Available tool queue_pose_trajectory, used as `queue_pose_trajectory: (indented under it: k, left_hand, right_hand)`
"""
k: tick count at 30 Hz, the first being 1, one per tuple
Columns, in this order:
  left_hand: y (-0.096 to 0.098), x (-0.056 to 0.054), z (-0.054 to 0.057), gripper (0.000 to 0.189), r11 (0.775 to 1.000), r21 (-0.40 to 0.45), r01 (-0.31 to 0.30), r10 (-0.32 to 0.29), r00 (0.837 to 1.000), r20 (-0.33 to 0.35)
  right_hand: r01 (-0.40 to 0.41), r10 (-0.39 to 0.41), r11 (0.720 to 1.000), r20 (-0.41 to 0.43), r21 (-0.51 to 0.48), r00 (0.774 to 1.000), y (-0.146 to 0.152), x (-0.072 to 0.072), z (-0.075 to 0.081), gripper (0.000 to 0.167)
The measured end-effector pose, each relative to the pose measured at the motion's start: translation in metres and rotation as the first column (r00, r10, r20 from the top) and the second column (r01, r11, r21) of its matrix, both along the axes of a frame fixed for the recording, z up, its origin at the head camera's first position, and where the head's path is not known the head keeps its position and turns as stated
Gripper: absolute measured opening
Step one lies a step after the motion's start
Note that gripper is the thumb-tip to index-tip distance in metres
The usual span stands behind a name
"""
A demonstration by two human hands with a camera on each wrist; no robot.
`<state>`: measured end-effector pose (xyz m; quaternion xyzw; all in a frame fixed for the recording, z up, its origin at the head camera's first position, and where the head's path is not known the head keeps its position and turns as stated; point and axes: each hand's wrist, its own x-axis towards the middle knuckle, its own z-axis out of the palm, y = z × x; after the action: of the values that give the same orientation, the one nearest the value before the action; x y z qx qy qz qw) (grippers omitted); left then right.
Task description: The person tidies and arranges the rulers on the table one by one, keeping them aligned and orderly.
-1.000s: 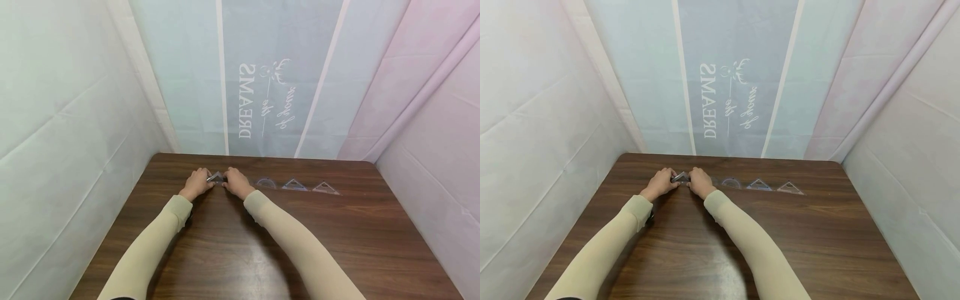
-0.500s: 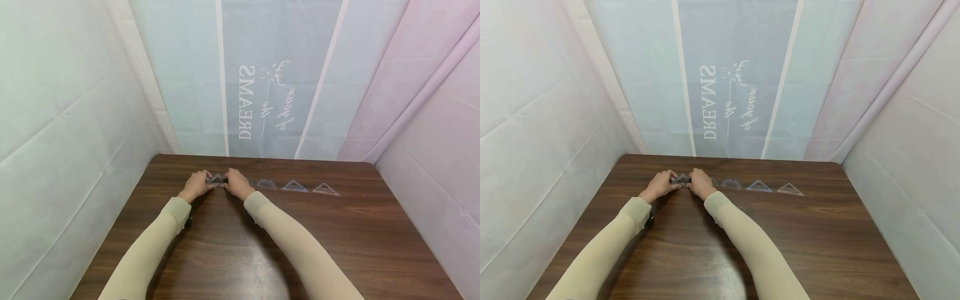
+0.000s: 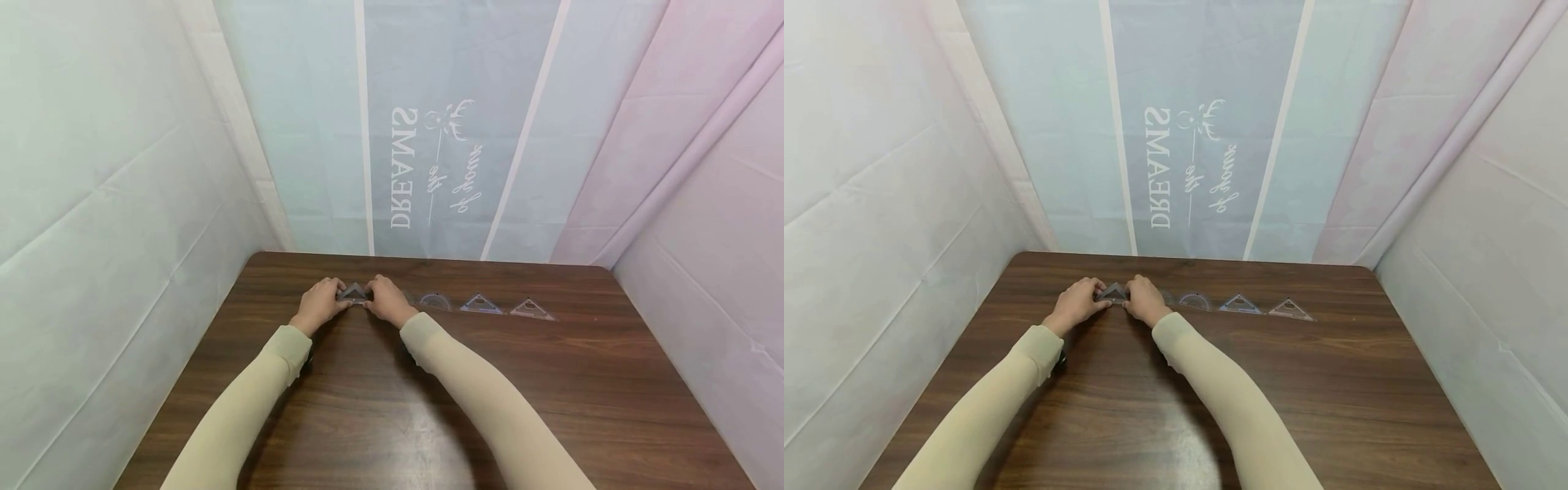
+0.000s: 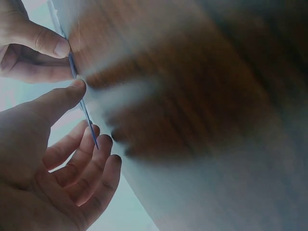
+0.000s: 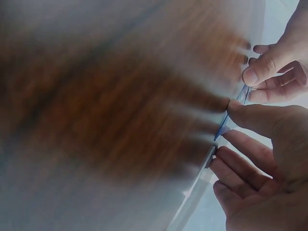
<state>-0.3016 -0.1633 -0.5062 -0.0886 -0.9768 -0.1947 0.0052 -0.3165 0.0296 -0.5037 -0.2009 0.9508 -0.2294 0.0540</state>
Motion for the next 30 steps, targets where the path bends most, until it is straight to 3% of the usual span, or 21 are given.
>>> queue_pose_trajectory:
  k: [9, 15, 30]
  left_hand:
    - [-0.006, 0.008, 0.003, 0.04, 1.0, 0.005, 0.016, -0.015, 0.999, -0.028]
    - [-0.012, 0.017, 0.009, 0.042, 0.999, -0.032, 0.019, -0.021, 0.997, -0.075]
    - [-0.022, 0.035, 0.008, 0.038, 0.993, -0.066, 0.099, -0.108, 0.981, -0.159]
  right_hand:
    - [-0.02, 0.022, 0.998, 0.029, -0.061, 0.999, -0.001, 0.006, -0.001, 0.041]
    - [-0.024, 0.023, 0.998, -0.018, -0.049, 1.0, -0.003, 0.011, 0.003, 0.039]
    - [-0.045, 0.041, 0.998, -0.064, -0.052, 0.997, 0.005, 0.033, 0.005, 0.036]
